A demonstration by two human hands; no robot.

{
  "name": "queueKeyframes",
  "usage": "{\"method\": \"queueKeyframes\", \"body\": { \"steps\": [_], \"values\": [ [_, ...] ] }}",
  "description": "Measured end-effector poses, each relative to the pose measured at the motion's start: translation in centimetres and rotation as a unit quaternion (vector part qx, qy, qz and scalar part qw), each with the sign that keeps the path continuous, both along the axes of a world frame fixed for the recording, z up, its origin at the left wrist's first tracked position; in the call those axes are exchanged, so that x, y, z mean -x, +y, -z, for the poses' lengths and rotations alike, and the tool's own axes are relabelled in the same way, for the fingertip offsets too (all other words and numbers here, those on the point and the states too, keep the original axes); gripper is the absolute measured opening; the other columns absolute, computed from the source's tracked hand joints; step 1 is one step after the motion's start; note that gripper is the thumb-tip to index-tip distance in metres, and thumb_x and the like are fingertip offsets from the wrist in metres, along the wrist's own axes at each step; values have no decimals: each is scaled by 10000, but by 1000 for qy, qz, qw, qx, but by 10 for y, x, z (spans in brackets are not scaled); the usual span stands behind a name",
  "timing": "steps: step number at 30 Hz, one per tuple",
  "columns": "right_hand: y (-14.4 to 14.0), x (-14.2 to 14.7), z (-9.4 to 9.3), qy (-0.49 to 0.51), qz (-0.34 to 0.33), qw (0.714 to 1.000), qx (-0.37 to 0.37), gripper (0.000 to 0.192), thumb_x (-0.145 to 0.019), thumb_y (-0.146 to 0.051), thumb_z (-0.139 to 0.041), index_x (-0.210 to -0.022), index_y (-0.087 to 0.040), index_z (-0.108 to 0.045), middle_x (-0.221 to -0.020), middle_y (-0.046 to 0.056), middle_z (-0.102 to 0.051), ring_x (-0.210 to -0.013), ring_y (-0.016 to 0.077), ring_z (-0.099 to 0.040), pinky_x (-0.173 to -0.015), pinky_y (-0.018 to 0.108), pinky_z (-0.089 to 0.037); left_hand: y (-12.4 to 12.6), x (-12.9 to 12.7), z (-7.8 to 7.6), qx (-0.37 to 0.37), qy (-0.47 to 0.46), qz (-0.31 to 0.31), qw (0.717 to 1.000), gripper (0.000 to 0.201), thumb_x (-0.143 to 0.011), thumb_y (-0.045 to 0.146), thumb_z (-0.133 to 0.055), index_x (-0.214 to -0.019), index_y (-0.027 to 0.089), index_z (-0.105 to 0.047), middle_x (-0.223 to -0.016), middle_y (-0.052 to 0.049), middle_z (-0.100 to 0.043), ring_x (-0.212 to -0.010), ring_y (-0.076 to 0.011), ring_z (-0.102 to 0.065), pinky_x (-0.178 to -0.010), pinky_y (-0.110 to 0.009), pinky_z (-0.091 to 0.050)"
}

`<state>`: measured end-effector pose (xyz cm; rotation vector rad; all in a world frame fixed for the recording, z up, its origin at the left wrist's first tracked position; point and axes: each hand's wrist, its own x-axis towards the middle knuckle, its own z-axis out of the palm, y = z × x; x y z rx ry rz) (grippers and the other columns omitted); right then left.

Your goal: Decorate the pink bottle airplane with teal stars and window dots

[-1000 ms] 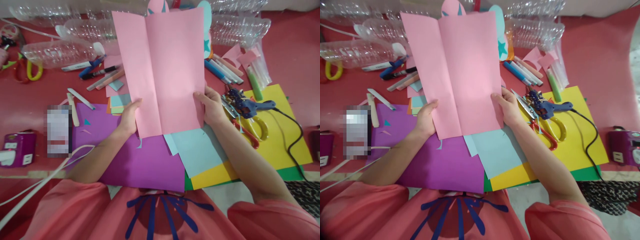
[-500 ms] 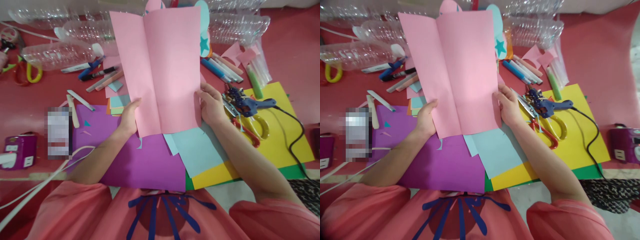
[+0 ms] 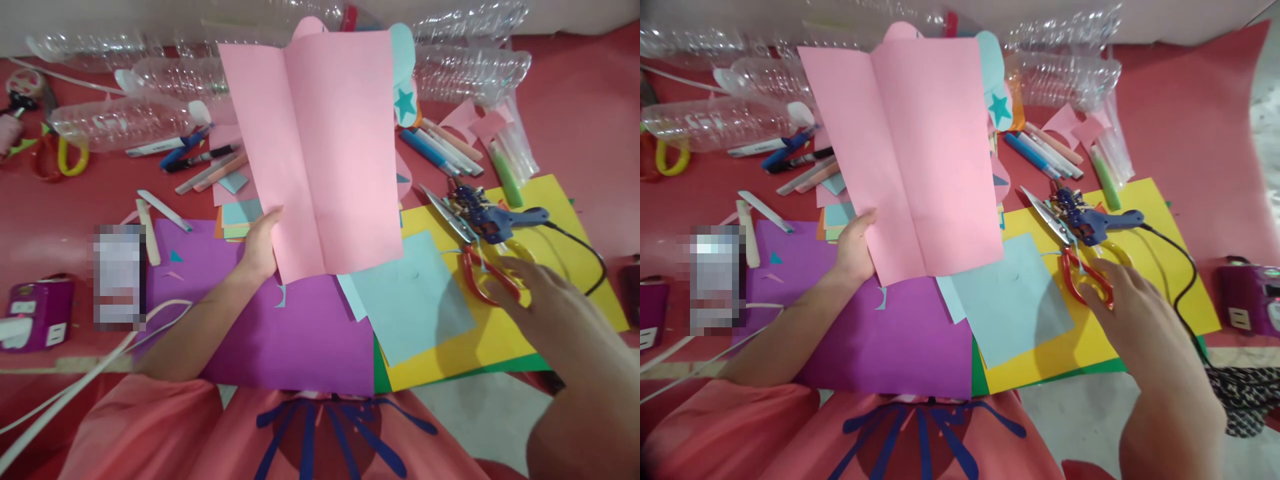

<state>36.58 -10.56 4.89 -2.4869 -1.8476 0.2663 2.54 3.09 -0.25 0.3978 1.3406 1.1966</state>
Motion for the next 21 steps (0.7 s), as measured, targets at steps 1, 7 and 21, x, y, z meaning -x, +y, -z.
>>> {"method": "queueKeyframes", "body": {
  "steps": [1,7,21],
  "values": [
    [-6,-3,7,-8,-8,1000,4,552,-817,-555,-430,-1131,-160,-652,-1046,192,-708,-930,368,-693,-814,538,-574,0,0,0,3,-5,3,1000,279,-546,346,-835,-660,195,-630,-792,-23,-718,-983,-265,-679,-902,-355,-534],
    [-5,-6,20,-25,9,999,-43,470,-777,-396,-375,-1093,-171,-640,-990,148,-715,-932,323,-691,-891,479,-551,0,1,0,1,-14,8,1000,297,-527,347,-842,-669,187,-636,-804,-28,-714,-1039,-274,-657,-938,-367,-513],
    [7,-27,25,10,92,992,82,746,-619,-503,-486,-1301,-206,-528,-1067,142,-702,-870,332,-708,-704,430,-560,-1,3,0,8,-2,9,1000,344,-531,378,-850,-742,178,-666,-962,-63,-729,-1258,-336,-556,-1114,-453,-418]
  ]
}}
